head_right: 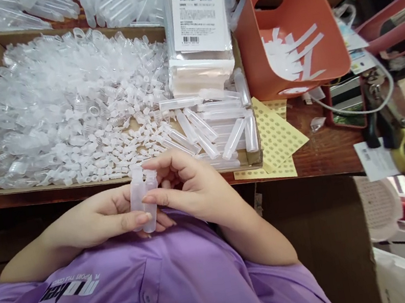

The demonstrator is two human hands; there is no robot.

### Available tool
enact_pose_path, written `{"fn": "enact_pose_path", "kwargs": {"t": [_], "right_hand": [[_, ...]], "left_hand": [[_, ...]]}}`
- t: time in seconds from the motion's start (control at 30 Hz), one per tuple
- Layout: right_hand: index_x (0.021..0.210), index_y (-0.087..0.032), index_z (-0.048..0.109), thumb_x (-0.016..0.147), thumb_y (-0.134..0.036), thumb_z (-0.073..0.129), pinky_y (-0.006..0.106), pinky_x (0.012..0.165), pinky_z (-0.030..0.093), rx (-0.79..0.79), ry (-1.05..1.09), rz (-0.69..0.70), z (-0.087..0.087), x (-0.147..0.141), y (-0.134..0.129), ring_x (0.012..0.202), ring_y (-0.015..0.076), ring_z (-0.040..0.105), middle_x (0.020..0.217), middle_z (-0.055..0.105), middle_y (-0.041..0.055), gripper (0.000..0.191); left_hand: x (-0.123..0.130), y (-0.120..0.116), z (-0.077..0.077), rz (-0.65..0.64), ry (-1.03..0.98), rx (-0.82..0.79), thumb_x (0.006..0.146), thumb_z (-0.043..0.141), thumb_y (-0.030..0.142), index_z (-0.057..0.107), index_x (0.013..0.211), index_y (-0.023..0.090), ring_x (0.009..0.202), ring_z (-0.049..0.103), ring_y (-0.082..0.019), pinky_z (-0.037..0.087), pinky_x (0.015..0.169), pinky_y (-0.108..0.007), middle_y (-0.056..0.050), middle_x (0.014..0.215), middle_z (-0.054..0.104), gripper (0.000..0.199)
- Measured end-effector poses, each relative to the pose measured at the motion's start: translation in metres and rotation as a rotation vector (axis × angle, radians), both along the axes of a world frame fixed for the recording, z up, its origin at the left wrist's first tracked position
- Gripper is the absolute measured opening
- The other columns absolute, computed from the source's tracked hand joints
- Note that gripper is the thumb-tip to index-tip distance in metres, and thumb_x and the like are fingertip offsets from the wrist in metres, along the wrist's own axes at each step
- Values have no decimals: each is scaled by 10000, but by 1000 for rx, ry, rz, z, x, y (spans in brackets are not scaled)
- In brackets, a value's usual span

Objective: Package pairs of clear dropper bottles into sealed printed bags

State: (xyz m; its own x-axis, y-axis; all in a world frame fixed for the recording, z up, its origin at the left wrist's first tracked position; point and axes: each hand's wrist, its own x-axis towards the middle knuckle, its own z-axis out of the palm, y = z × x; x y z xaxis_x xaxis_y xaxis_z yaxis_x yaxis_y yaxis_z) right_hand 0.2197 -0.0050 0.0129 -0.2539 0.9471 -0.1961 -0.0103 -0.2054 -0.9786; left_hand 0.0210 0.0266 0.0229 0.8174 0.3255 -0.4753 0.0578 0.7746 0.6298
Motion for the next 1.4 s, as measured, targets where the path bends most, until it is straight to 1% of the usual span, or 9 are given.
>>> {"fn": "enact_pose_path", "kwargs": {"t": [0.1,0.2,0.37,0.5,0.6,0.83,1.07,1.27,1.4], "right_hand": [[1107,-225,651,796,-361,752,237,612,495,58,-153,49,3,-1,-1,677,100,581,836,629,-2,354],[1112,-221,670,869,-373,669,274,691,517,213,-367,117,10,0,2,754,131,625,923,675,33,287],[1010,-233,689,942,-268,540,340,801,502,527,-801,114,23,-4,36,899,202,645,957,702,58,167],[1051,-188,679,896,-236,585,341,767,467,529,-1108,304,22,-26,69,903,223,624,1034,660,90,187],[1004,-157,682,922,-228,532,336,768,452,491,-1247,399,14,-42,79,934,235,610,1050,623,117,185],[1000,-117,684,928,-217,499,372,849,472,527,-1303,417,4,-44,75,970,257,604,1012,611,140,222],[1022,-111,676,853,-171,561,380,779,477,544,-1391,498,13,-40,80,965,295,617,1007,635,151,213],[997,-177,681,861,-150,521,318,627,427,525,-1409,553,14,-37,86,836,236,624,951,665,109,212],[936,-144,678,870,-153,547,318,686,442,592,-1393,553,8,-39,88,873,229,622,953,672,115,147]], "left_hand": [[2,-2,-7,-22,-14,-94,818,741,373,716,844,124,723,684,-93,530,695,-185,-55,835,760,251],[2,-7,-12,30,-59,-212,787,769,386,730,849,115,700,706,-110,541,640,-173,-78,819,771,281],[-6,-14,-20,123,-115,-383,765,794,299,726,910,119,776,757,-182,577,639,-200,-105,840,788,241],[-8,-15,-25,145,-125,-442,747,799,284,718,857,105,770,765,-206,584,619,-209,-123,853,788,226],[-8,-14,-28,146,-148,-471,731,802,301,695,801,104,746,765,-217,585,599,-221,-130,845,787,235],[-6,-13,-34,83,-214,-470,730,795,346,663,769,115,718,758,-203,571,589,-212,-122,810,782,269],[-5,-13,-35,103,-255,-441,794,743,304,655,1013,154,718,756,-195,572,612,-224,-111,793,779,279],[-4,-11,-35,134,-186,-445,765,757,255,680,920,123,720,753,-199,575,596,-219,-126,855,777,218],[-3,-10,-34,131,-185,-457,764,753,240,699,939,114,714,751,-195,579,589,-216,-120,839,775,222]]}}
